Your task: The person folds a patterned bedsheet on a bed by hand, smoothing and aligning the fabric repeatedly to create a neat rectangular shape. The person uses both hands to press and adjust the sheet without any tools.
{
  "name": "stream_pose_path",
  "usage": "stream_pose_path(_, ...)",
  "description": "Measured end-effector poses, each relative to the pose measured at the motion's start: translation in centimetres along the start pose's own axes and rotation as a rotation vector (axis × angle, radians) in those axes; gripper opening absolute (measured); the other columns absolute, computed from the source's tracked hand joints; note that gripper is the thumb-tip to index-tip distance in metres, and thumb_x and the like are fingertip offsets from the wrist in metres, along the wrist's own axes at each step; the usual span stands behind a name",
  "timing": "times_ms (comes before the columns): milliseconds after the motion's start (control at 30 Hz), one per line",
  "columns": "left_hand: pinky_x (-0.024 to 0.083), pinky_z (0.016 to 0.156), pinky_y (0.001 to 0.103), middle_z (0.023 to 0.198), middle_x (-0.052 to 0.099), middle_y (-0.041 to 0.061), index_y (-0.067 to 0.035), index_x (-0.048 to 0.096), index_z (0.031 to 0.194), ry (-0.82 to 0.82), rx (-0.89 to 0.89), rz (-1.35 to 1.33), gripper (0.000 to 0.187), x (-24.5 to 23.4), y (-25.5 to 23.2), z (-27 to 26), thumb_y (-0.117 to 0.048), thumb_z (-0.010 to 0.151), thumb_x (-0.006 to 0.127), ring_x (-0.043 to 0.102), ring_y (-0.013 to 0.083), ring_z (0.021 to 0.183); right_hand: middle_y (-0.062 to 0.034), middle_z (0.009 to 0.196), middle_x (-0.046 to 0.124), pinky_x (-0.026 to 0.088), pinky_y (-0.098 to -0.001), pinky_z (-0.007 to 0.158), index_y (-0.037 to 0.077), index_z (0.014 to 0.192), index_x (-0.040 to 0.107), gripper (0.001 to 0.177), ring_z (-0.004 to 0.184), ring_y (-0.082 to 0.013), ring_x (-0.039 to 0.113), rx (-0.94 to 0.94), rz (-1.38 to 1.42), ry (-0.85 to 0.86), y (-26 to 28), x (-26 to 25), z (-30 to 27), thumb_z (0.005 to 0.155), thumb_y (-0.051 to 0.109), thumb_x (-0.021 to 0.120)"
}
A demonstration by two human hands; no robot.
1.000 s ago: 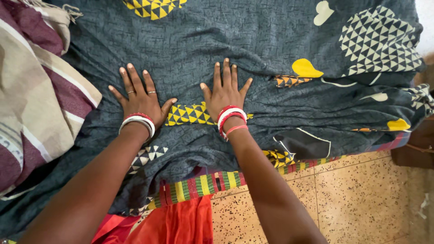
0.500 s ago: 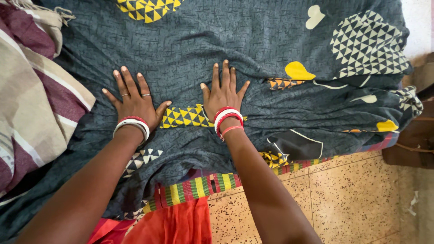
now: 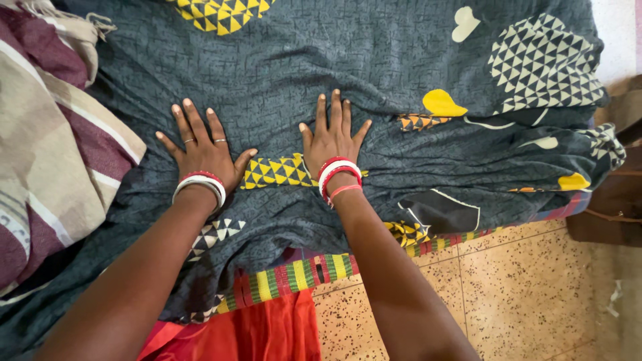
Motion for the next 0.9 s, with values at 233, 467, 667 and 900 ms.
stream_pose_path(233, -0.001, 0.110, 0.081, 0.166, -0.007, 0.034, 0.006, 0.017, 0.160, 0.002, -0.007, 0.006, 0.110, -0.3, -0.2, -0.1, -0.073, 0.090, 0.048, -0.013, 0.0486, 0.153, -0.0122, 0.168, 0.019, 0.011, -0.0720, 0.118, 0.013, 0.159, 0.031, 0.071, 0.156, -0.0357, 0.015, -0.167, 0.018, 0.022, 2.5, 0.0, -1.8, 0.101, 0.050, 0.048)
stream_pose_path(467, 0.000, 0.110, 0.081, 0.166, -0.006, 0.035, 0.006, 0.017, 0.160, 0.006, 0.007, 0.017, 0.110, -0.3, -0.1, -0.2, -0.072, 0.090, 0.050, -0.012, 0.0494, 0.153, -0.0095, 0.169, 0.019, 0.010, -0.0705, 0.118, 0.013, 0.160, 0.027, 0.073, 0.156, -0.0304, 0.017, -0.176, -0.020, 0.062, -2.3, -0.1, -0.1, 0.102, 0.053, 0.046)
stream_pose_path(667, 0.000, 0.110, 0.082, 0.165, -0.007, 0.035, 0.007, 0.016, 0.160, 0.028, -0.002, 0.015, 0.109, -0.4, -0.5, 0.1, -0.071, 0.091, 0.049, -0.013, 0.0495, 0.153, -0.0046, 0.170, 0.020, 0.009, -0.0677, 0.122, 0.015, 0.163, 0.025, 0.075, 0.157, -0.0279, 0.019, -0.059, -0.186, 0.054, -11.2, -2.6, 0.7, 0.102, 0.054, 0.045)
stream_pose_path(900, 0.000, 0.109, 0.081, 0.164, -0.009, 0.035, 0.005, 0.015, 0.159, 0.053, -0.002, 0.040, 0.108, -0.6, -0.3, 0.4, -0.071, 0.090, 0.048, -0.014, 0.0492, 0.152, -0.0097, 0.171, 0.016, 0.005, -0.0693, 0.121, 0.014, 0.164, 0.022, 0.075, 0.157, -0.0346, 0.011, 0.246, -0.112, -0.010, -16.1, -3.5, 0.1, 0.104, 0.054, 0.040)
Point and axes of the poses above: each hand's wrist, its own z-axis towards the middle knuckle, its own x-axis out of the palm, y = z × x, the point moved 2 cm from there along z, towards the middle knuckle
